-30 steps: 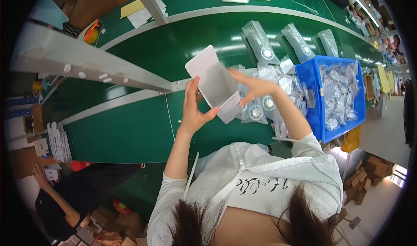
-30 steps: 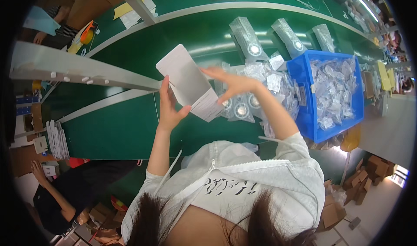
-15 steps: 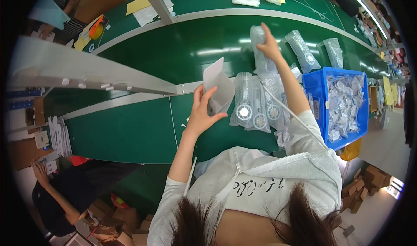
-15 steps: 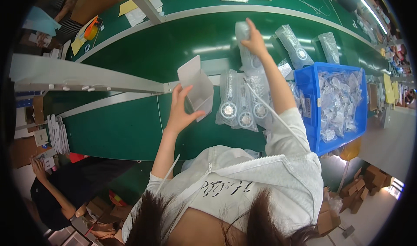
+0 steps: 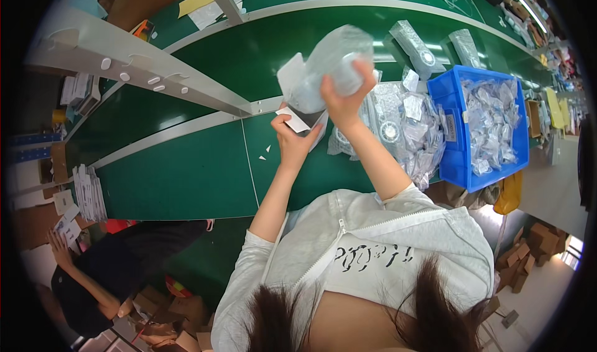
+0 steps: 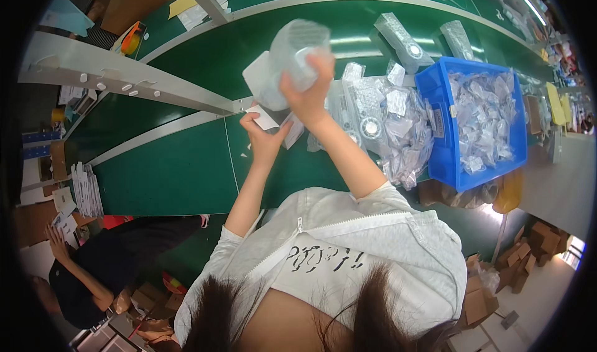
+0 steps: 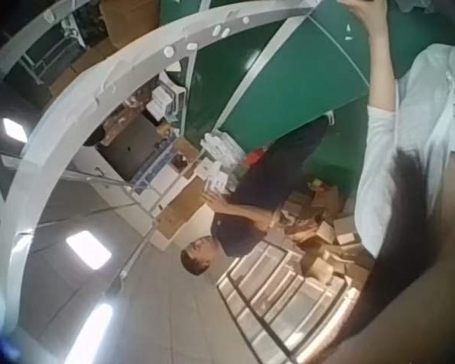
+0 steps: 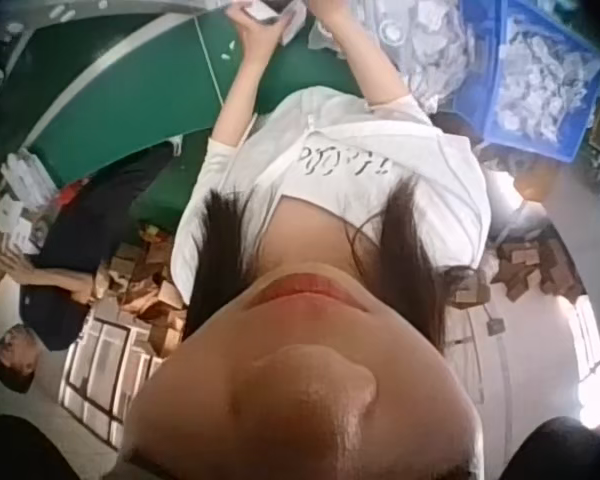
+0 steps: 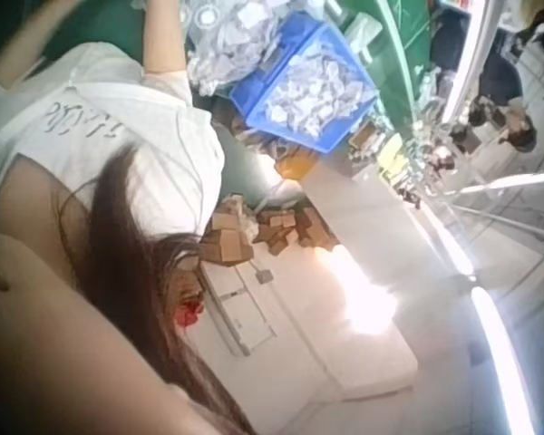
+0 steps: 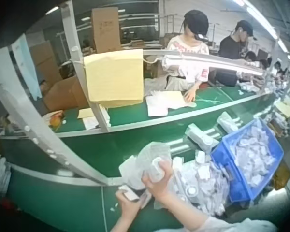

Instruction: The person folds cardboard boxes, places wrapped devices and small packets into them by hand, closes the boxes, and sets them onto the conveyor belt.

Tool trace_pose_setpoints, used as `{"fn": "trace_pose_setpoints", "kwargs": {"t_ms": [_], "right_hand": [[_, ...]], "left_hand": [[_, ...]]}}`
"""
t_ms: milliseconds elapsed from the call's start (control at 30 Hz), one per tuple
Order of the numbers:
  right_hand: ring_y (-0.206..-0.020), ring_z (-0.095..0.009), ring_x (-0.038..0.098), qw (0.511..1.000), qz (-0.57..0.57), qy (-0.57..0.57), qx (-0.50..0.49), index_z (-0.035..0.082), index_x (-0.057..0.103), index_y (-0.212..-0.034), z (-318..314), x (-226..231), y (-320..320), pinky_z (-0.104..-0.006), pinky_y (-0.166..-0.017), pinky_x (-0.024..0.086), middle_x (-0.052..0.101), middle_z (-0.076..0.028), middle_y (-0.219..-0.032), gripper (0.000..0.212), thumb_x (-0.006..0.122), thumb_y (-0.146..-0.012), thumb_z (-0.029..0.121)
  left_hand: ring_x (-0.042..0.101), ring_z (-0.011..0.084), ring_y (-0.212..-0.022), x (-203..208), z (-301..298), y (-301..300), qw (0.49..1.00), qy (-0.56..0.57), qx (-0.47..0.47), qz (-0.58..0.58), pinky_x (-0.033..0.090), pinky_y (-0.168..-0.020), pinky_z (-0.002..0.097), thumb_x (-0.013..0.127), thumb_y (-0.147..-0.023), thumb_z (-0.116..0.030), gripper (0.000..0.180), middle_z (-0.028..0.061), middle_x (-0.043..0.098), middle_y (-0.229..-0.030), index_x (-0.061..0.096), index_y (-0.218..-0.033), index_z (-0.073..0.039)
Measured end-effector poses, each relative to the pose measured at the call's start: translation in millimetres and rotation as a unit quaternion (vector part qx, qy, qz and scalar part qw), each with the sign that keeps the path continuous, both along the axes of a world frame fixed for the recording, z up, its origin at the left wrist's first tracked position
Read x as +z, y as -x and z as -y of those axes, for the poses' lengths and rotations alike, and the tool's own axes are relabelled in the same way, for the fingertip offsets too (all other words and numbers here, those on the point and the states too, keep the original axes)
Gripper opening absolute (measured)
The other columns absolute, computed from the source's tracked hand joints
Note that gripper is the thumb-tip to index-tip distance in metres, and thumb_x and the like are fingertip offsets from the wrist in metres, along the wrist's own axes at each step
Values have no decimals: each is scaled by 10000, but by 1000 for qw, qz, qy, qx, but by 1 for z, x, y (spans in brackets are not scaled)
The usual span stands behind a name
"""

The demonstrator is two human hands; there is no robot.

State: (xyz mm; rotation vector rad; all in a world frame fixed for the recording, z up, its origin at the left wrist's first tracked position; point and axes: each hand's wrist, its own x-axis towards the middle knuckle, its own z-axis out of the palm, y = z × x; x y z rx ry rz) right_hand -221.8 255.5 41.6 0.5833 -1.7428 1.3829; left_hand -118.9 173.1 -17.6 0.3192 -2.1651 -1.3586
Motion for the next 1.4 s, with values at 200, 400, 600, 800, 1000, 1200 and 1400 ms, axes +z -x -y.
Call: {"fn": "trace_pose_setpoints", "kwargs": {"t_ms": [200,400,600,800,1000,1200,1400], "right_hand": [[-1182,-337,301,939,66,-268,204,152,557,-1098,-13,9,-33,-439,-956,267,399,-96,-1242,453,616,-654,224],[-989,-308,480,945,159,-267,-101,77,547,-1059,-112,-53,67,-361,-842,396,521,-116,-1074,354,538,-752,253],[-989,-332,500,677,552,-452,-179,30,536,-961,-187,-122,138,-409,-797,440,572,-186,-926,242,479,-770,169],[-842,-283,556,845,246,-447,-160,48,541,-952,-161,-92,104,-361,-728,451,598,-126,-873,225,544,-740,119],[-749,-182,552,920,308,-47,238,60,563,-974,-86,19,7,-243,-684,438,610,-70,-886,336,598,-648,-16],[-730,-172,575,857,153,-183,457,38,598,-825,-57,36,-22,-248,-676,457,632,-39,-910,218,575,-640,-75],[-740,-218,586,792,20,-290,537,11,597,-768,-42,31,-15,-289,-673,480,642,-60,-880,183,546,-625,-91]], "left_hand": [[487,378,-1018,-22,-4,-27,999,-14,31,21,423,-804,368,769,-593,-106,675,276,330,-1256,225,-991,-68],[456,383,-1071,-50,2,-60,991,47,-26,-124,410,-839,369,778,-590,-106,692,278,311,-1275,220,-998,-91],[436,381,-1091,-29,4,-65,999,33,-12,-40,399,-859,376,771,-597,-129,676,271,314,-1273,245,-1020,-103],[405,341,-1107,12,8,-67,996,89,-21,-8,372,-870,329,730,-618,-127,543,211,299,-1277,385,-1032,-70],[497,298,-974,39,2,-60,986,158,16,57,426,-764,305,679,-638,-63,232,180,417,-1196,561,-829,1],[532,230,-806,62,12,-51,991,5,19,133,428,-641,282,634,-652,-5,77,139,528,-1047,568,-670,31],[518,194,-690,54,28,-47,992,5,42,116,401,-567,263,625,-647,-3,65,94,583,-893,574,-661,35]]}}
